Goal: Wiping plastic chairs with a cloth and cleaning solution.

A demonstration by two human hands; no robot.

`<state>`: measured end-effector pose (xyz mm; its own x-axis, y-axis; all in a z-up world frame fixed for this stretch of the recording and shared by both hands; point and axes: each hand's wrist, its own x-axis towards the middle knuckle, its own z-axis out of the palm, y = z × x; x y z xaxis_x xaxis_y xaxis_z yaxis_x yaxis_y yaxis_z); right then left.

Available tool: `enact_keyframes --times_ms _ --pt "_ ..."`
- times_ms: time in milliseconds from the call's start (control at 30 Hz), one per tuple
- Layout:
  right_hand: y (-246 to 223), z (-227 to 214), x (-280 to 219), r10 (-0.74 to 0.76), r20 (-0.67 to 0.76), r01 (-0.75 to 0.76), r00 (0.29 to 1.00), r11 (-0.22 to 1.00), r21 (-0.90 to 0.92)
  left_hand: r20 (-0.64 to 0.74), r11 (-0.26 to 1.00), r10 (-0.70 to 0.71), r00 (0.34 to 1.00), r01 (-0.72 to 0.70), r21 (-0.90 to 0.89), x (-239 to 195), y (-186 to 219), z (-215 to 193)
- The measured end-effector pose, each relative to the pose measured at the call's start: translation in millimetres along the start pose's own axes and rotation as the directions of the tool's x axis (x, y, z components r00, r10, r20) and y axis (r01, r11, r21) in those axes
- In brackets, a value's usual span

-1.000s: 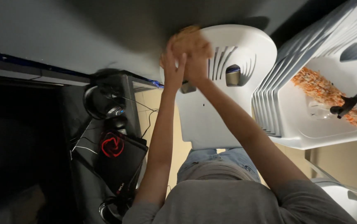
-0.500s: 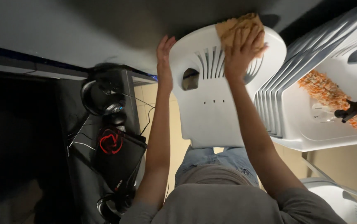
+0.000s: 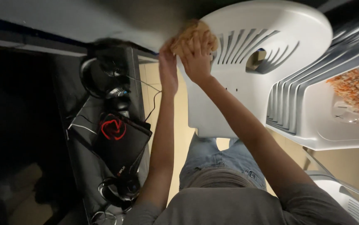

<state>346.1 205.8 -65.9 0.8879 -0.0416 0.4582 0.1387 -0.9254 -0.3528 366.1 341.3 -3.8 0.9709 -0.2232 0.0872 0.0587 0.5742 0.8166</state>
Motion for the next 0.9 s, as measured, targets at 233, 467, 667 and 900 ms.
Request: enact_keyframes --times_ms 233,467,667,900 --pt "-3 64 -67 -0.047 0.176 0.029 0.983 0.995 0.099 -0.087 0.982 -0.156 0.984 0.165 0.096 -79 -64 -57" --pt "-10 79 -132 0.011 0.384 -0.126 0.923 0.954 0.274 -0.199 0.889 -0.437 0.877 0.455 0.055 -125 -106 -90" --pt "2 76 -180 -0.001 0.536 -0.118 0.844 0.975 0.189 -0.245 0.872 -0.435 0.866 0.473 0.125 -160 -137 -88" --pt "59 57 -212 -0.039 0.603 -0.007 0.797 0.997 0.074 -0.336 0.698 -0.244 0.910 0.406 0.590 -182 -198 -88"
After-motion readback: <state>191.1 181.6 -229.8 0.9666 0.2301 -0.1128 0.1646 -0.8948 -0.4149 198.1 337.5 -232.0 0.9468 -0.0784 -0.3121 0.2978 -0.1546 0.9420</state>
